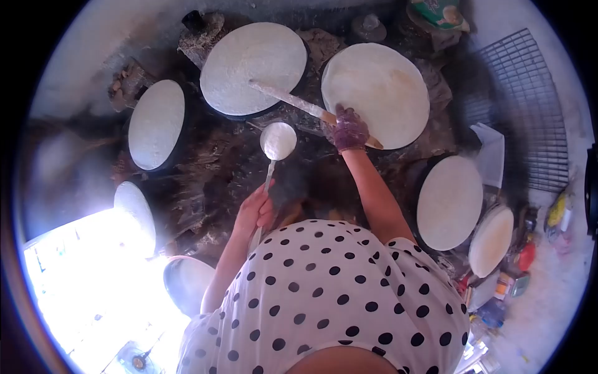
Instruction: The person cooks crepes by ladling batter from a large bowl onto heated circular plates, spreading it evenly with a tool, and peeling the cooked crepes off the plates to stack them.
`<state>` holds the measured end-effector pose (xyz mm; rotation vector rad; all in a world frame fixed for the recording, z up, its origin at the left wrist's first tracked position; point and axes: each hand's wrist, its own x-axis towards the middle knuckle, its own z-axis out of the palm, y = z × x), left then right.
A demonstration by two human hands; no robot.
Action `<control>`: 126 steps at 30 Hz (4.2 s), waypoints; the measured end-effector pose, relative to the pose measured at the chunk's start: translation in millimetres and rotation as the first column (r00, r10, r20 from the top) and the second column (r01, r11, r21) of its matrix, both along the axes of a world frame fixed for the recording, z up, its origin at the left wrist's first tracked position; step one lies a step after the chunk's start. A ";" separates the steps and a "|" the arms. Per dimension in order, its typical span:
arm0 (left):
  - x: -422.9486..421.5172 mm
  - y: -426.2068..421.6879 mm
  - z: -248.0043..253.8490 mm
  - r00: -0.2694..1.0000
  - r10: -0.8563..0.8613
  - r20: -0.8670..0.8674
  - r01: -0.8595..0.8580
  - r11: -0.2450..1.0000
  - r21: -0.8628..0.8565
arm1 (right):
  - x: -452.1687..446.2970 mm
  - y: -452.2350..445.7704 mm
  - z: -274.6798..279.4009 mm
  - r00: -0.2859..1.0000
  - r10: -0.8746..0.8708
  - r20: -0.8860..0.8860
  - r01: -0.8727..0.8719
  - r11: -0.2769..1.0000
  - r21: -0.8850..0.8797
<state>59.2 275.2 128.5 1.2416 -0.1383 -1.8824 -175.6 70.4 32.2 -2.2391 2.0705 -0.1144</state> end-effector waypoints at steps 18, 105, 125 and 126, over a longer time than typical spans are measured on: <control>-47.0 -39.0 1.9 0.989 -0.149 -0.024 0.148 0.988 -0.050 | -296.1 -47.5 145.8 0.547 -0.271 0.792 0.668 0.712 -0.217; 263.7 598.0 87.4 0.418 0.887 0.198 -0.720 0.456 -0.522 | 323.7 592.4 133.3 0.398 0.011 0.917 -0.860 0.353 0.369; 140.6 341.2 25.2 0.954 0.263 -0.147 -0.289 0.935 -0.204 | 65.2 517.1 42.0 0.775 0.515 0.366 -0.444 0.856 -0.266; 107.8 315.4 26.3 0.973 0.152 0.171 -0.081 0.928 -0.363 | 38.4 501.0 45.0 0.796 0.475 0.374 -0.393 0.877 -0.278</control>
